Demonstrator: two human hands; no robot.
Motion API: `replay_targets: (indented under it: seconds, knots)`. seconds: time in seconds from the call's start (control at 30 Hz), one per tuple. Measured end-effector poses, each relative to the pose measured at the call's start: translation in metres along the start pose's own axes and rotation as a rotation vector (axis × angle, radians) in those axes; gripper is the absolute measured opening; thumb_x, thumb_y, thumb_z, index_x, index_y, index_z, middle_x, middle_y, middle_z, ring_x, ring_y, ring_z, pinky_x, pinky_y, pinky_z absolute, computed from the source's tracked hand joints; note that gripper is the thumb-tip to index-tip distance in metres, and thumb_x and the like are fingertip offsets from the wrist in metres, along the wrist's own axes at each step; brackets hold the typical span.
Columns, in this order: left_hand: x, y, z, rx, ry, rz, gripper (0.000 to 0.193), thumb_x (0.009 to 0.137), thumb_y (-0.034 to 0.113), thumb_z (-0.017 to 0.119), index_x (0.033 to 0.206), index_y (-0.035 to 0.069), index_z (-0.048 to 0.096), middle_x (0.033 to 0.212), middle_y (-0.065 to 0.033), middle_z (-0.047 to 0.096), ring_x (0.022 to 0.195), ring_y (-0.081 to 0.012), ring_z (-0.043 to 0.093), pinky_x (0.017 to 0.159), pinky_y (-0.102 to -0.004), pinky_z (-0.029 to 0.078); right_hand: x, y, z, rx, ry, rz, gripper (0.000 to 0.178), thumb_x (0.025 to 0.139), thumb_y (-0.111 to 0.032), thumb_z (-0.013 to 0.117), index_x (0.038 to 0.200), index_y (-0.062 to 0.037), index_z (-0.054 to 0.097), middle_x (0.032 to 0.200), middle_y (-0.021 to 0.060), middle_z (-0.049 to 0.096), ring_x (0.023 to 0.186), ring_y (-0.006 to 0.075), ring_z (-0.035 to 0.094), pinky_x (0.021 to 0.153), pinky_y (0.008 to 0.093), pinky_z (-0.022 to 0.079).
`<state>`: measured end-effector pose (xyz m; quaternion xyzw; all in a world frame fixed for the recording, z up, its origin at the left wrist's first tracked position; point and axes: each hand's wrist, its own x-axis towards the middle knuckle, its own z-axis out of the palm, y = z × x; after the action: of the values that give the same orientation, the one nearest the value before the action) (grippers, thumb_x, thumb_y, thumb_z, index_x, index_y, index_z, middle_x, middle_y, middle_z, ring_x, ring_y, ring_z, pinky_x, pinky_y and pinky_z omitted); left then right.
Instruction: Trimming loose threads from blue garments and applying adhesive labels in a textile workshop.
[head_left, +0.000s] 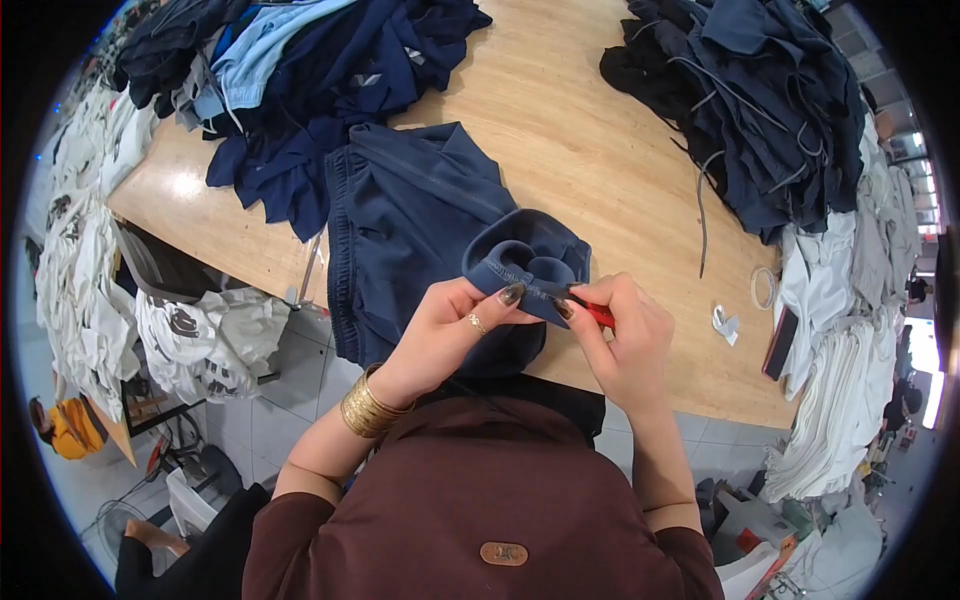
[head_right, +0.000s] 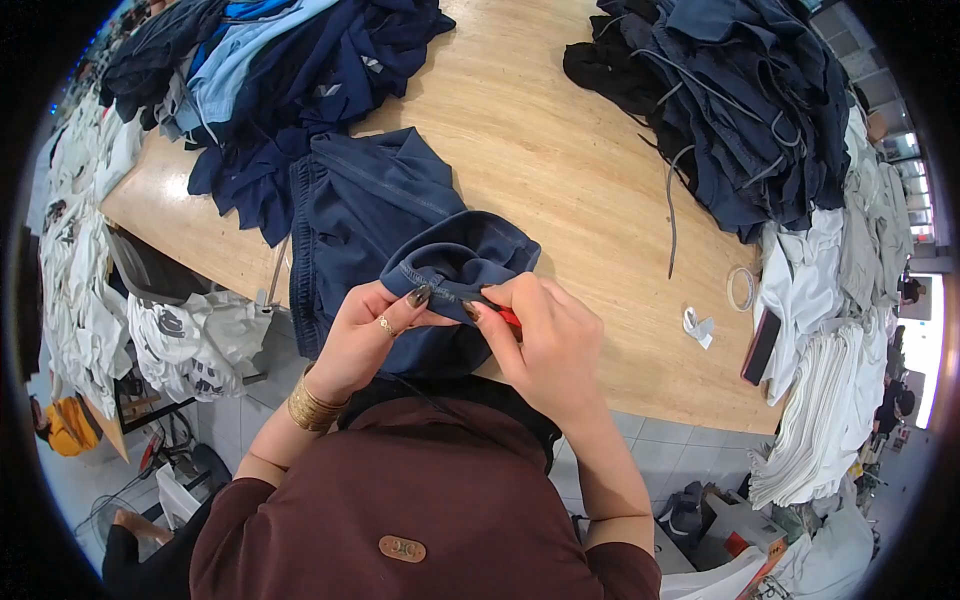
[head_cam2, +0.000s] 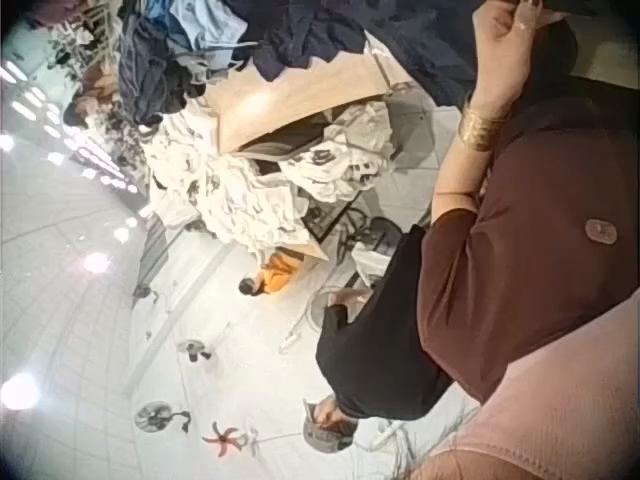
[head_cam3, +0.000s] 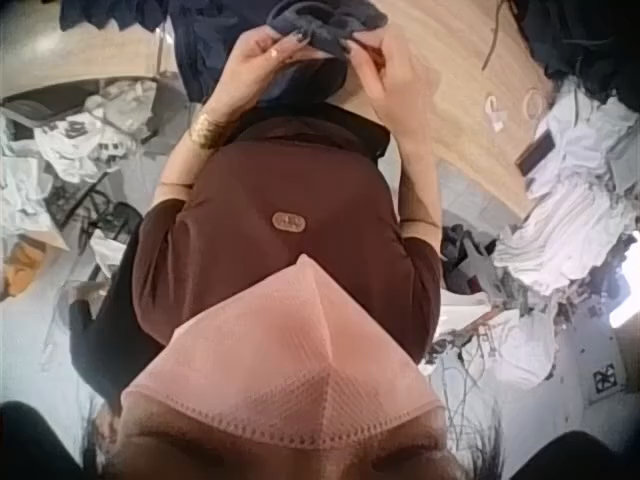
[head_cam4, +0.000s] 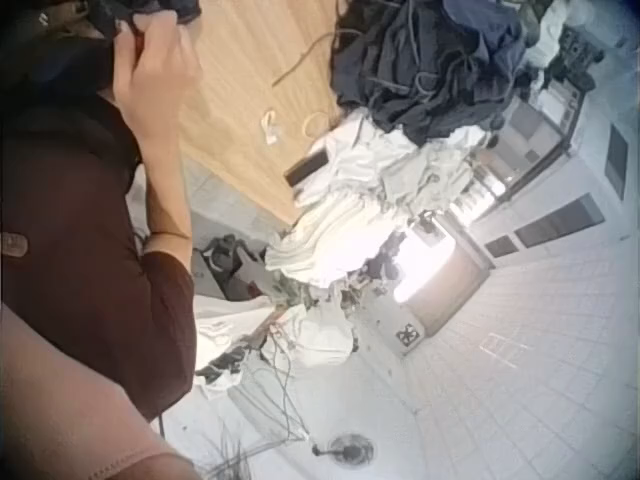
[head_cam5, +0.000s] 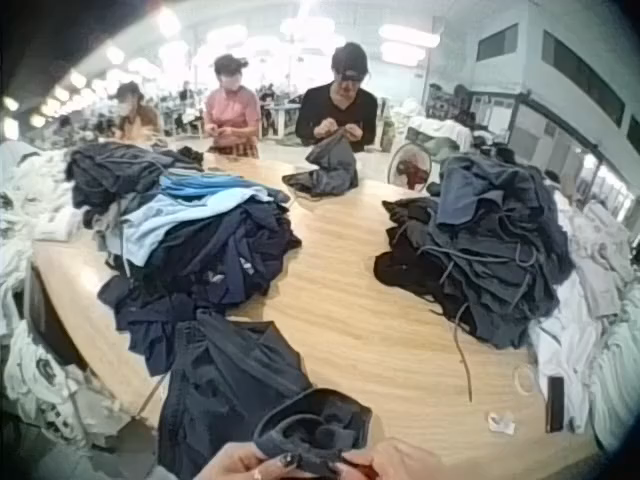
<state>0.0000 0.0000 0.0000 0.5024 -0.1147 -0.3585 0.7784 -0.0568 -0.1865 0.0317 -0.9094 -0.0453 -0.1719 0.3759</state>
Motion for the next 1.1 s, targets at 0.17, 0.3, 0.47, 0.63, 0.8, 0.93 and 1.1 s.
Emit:
replay_targets:
  seconds: [0.17, 0.3, 0.47, 0.63, 0.8, 0.93, 1.1]
  knots:
    - [0.0, 0.0, 0.001, -0.015, 0.006, 0.021, 0.028, 0.097, 0.013, 0.047, 0.112, -0.008, 0.057, 0.111, -0.0147, 0.062, 0.101, -0.0228, 0.062, 0.094, -0.0355, 0.047, -0.001, 0.002, -0.001, 0.015, 0.036, 0.046, 0.016, 0.076, -0.01, 0.071, 0.086, -0.0037, 0.059, 0.071, 0.0073, 0.061, 0.063, 0.0221, 0.06, 0.055, 0.0289, 0.045]
    - [-0.001, -0.001, 0.001, -0.02, 0.014, 0.019, 0.028, 0.097, 0.014, 0.046, 0.112, -0.008, 0.056, 0.111, -0.0146, 0.062, 0.101, -0.0233, 0.062, 0.093, -0.0354, 0.047, -0.003, 0.002, 0.005, 0.089, 0.048, 0.096, 0.021, 0.074, -0.012, 0.074, 0.088, -0.0047, 0.06, 0.079, 0.0083, 0.061, 0.063, 0.0218, 0.06, 0.056, 0.0286, 0.046]
    - [-0.002, -0.006, -0.006, -0.253, -0.002, -0.059, 0.034, 0.097, 0.021, 0.047, 0.112, -0.008, 0.057, 0.108, -0.0148, 0.064, 0.099, -0.0192, 0.063, 0.091, -0.0304, 0.047, -0.004, 0.005, 0.021, 0.087, 0.113, -0.093, 0.032, 0.066, -0.009, 0.077, 0.094, -0.0068, 0.064, 0.096, 0.0079, 0.057, 0.064, 0.0215, 0.059, 0.058, 0.0285, 0.048]
    - [0.004, 0.012, -0.007, -0.091, 0.01, 0.004, 0.03, 0.094, 0.017, 0.052, 0.113, -0.006, 0.055, 0.104, -0.0156, 0.064, 0.092, -0.0224, 0.064, 0.09, -0.0304, 0.047, -0.006, 0.021, 0.02, 0.244, 0.076, 0.053, 0.026, 0.068, 0.005, 0.069, 0.092, -0.0019, 0.064, 0.081, 0.0078, 0.059, 0.059, 0.0119, 0.055, 0.057, 0.0236, 0.045]
    - [0.029, 0.022, -0.006, 0.569, 0.011, 0.499, 0.041, 0.081, 0.012, 0.067, 0.12, 0.003, 0.055, 0.115, -0.0104, 0.059, 0.115, -0.0208, 0.049, 0.102, -0.0328, 0.032, 0.006, 0.008, -0.001, 0.655, -0.153, 0.408, 0.006, 0.085, -0.003, 0.063, 0.09, -0.0001, 0.063, 0.073, -0.0033, 0.057, 0.064, 0.0016, 0.046, 0.058, 0.0167, 0.037]
    - [0.048, 0.036, -0.03, 0.437, -0.398, 0.167, 0.02, 0.086, 0.012, 0.063, 0.101, 0.0, 0.061, 0.094, -0.0023, 0.06, 0.089, -0.0098, 0.053, 0.083, -0.0232, 0.04, 0.023, 0.001, -0.015, 0.968, -0.114, 0.492, 0.009, 0.087, -0.007, 0.062, 0.087, 0.0013, 0.063, 0.072, -0.0055, 0.054, 0.065, 0.0009, 0.042, 0.058, 0.0164, 0.032]
    - [0.052, 0.052, -0.033, 0.236, -0.327, 0.212, 0.012, 0.09, 0.013, 0.058, 0.086, 0.002, 0.058, 0.081, 0.0058, 0.052, 0.074, -0.0007, 0.044, 0.067, -0.0163, 0.037, 0.037, 0.003, -0.021, 1.026, -0.027, 0.475, 0.009, 0.086, -0.009, 0.063, 0.085, -0.0002, 0.063, 0.072, -0.0054, 0.055, 0.065, 0.0019, 0.042, 0.06, 0.018, 0.031]
